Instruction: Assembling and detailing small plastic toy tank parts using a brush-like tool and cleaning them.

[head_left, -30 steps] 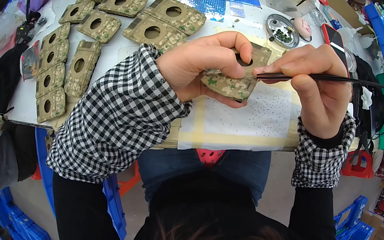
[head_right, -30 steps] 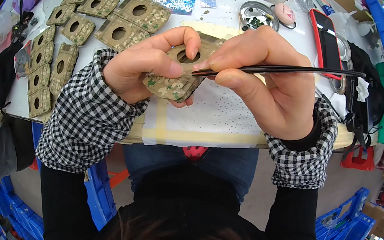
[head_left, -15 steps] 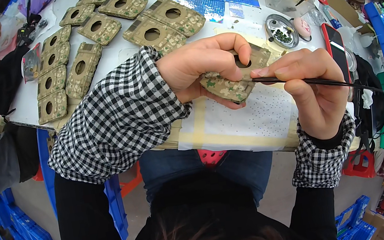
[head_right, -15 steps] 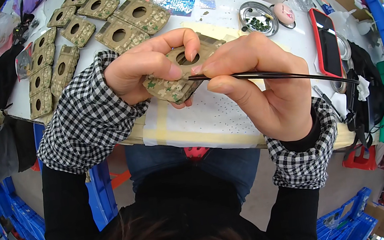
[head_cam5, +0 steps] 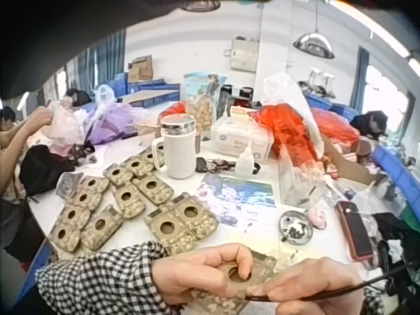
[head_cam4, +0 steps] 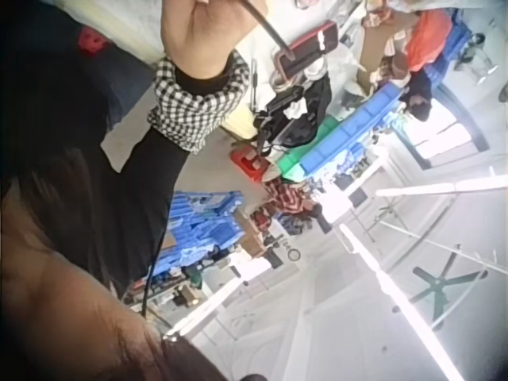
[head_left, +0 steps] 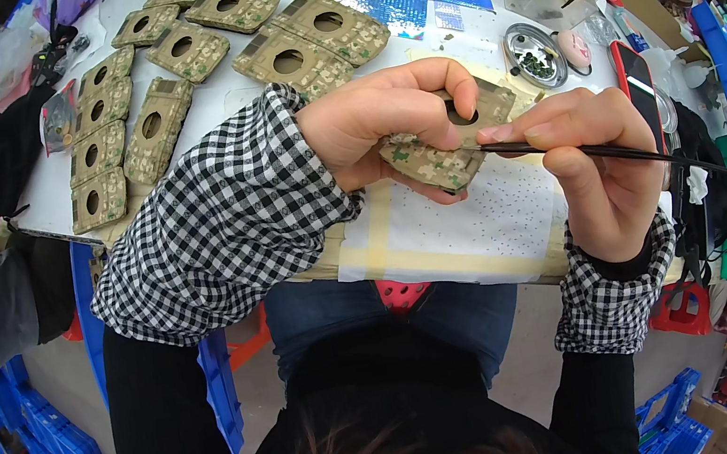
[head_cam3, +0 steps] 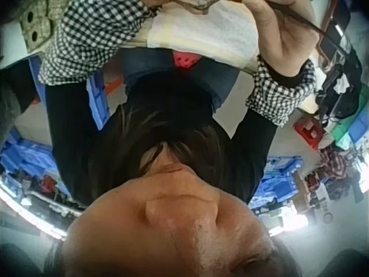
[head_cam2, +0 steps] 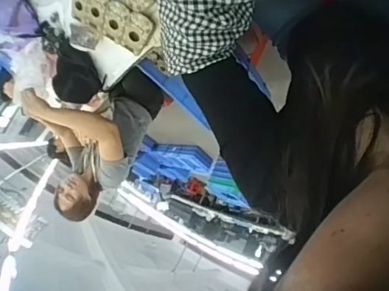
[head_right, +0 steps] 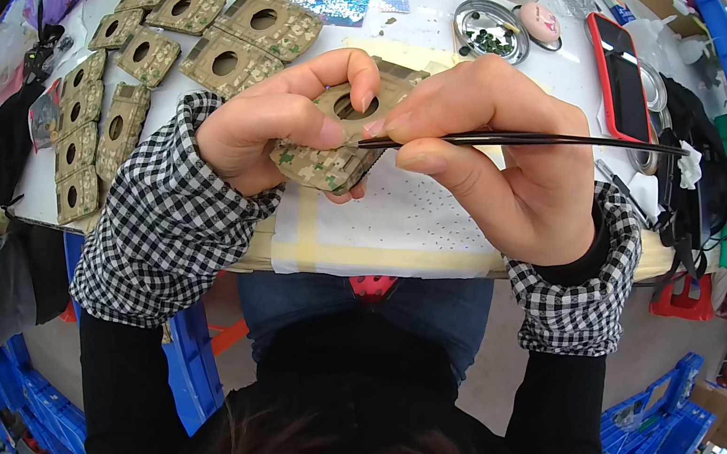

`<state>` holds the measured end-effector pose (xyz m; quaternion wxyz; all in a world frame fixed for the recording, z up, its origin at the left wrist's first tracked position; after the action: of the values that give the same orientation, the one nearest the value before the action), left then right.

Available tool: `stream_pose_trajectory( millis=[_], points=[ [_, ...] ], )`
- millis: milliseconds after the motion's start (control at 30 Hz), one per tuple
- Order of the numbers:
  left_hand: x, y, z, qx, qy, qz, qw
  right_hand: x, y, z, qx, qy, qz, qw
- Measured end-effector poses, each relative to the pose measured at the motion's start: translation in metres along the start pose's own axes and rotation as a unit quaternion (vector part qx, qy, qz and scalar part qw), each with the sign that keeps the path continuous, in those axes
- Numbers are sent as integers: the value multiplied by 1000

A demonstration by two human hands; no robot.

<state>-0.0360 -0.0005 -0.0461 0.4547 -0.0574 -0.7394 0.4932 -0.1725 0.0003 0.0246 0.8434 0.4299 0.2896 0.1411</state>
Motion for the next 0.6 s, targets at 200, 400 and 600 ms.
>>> stream_pose_trajectory(
  millis=[200,400,600],
  points=[
    [-1,0,0,1,-6,6,1000,3,5,2,-50,68,-84,993],
    [-1,1,1,0,-3,9,1000,4,6,3,-43,67,-78,994],
    [-2,1,1,-1,-3,7,1000,2,5,2,-46,71,-89,992]
  ],
)
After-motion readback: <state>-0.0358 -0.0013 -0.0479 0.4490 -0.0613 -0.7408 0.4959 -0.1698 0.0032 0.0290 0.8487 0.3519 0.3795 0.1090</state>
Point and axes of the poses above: each hand's wrist, its own z-axis towards the middle knuckle, its own x-axis out of the palm, y = z × x, the point moved 6 cm from there along z, towards the middle knuckle, and after that the axes turned 4 degrees about y, right-handed, at the moved point
